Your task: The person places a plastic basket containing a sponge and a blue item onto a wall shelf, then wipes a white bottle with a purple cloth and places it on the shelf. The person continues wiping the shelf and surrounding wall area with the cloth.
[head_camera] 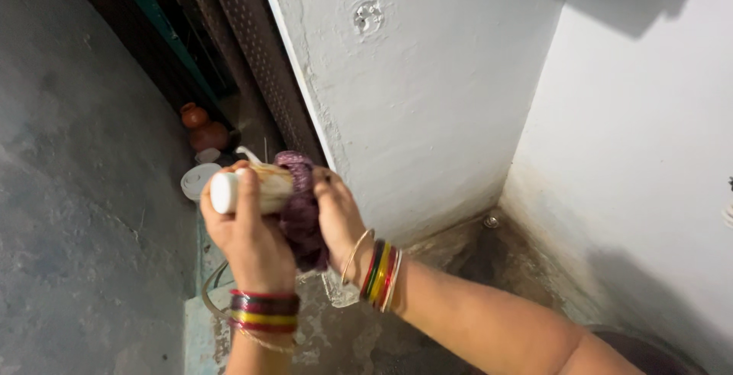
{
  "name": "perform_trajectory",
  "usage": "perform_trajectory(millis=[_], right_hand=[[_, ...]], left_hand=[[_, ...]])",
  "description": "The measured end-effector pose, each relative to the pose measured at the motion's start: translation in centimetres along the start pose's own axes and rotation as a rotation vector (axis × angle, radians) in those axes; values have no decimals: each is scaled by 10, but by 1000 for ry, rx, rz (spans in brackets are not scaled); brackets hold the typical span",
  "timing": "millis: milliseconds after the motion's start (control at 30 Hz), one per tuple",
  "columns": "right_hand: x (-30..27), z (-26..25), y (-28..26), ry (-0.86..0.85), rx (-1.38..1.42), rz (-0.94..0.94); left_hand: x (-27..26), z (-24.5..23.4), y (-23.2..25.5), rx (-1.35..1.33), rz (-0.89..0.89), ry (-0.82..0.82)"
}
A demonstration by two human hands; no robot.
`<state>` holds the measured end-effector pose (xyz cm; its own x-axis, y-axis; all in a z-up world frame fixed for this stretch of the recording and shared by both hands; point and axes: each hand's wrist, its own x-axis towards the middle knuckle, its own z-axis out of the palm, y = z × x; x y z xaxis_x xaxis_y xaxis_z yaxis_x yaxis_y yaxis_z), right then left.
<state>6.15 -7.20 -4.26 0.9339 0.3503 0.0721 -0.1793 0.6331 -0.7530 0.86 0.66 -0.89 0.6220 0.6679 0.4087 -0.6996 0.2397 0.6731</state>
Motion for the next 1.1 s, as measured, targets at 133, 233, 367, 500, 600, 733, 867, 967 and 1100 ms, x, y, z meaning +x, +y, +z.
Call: perform_trajectory(millis=[133, 233, 367, 500, 600, 733, 867, 967, 1100], right_hand=[[10, -8, -7, 97, 129, 189], [-5, -6, 6, 15, 13, 19], [-18, -1, 10, -12, -77, 49], [3, -3, -12, 45, 101, 232], [5, -8, -14, 53, 111, 205], [-10, -6, 9, -37, -61, 66], [-7, -11, 19, -51, -41, 100], [9, -24, 17, 18, -13, 200], [13, -41, 29, -173, -104, 196]], left_hand=[[-17, 4, -4, 8, -24, -50], [-4, 0, -1, 68, 11, -12], [7, -4, 1, 72, 59, 32], [-13, -2, -1, 39, -13, -29], [-22, 2, -4, 47, 10, -75], [-1, -3, 3, 157, 60, -6], [2, -6, 6, 124, 20, 53], [-16, -5, -3, 107, 22, -10], [-8, -20, -10, 139, -38, 29]])
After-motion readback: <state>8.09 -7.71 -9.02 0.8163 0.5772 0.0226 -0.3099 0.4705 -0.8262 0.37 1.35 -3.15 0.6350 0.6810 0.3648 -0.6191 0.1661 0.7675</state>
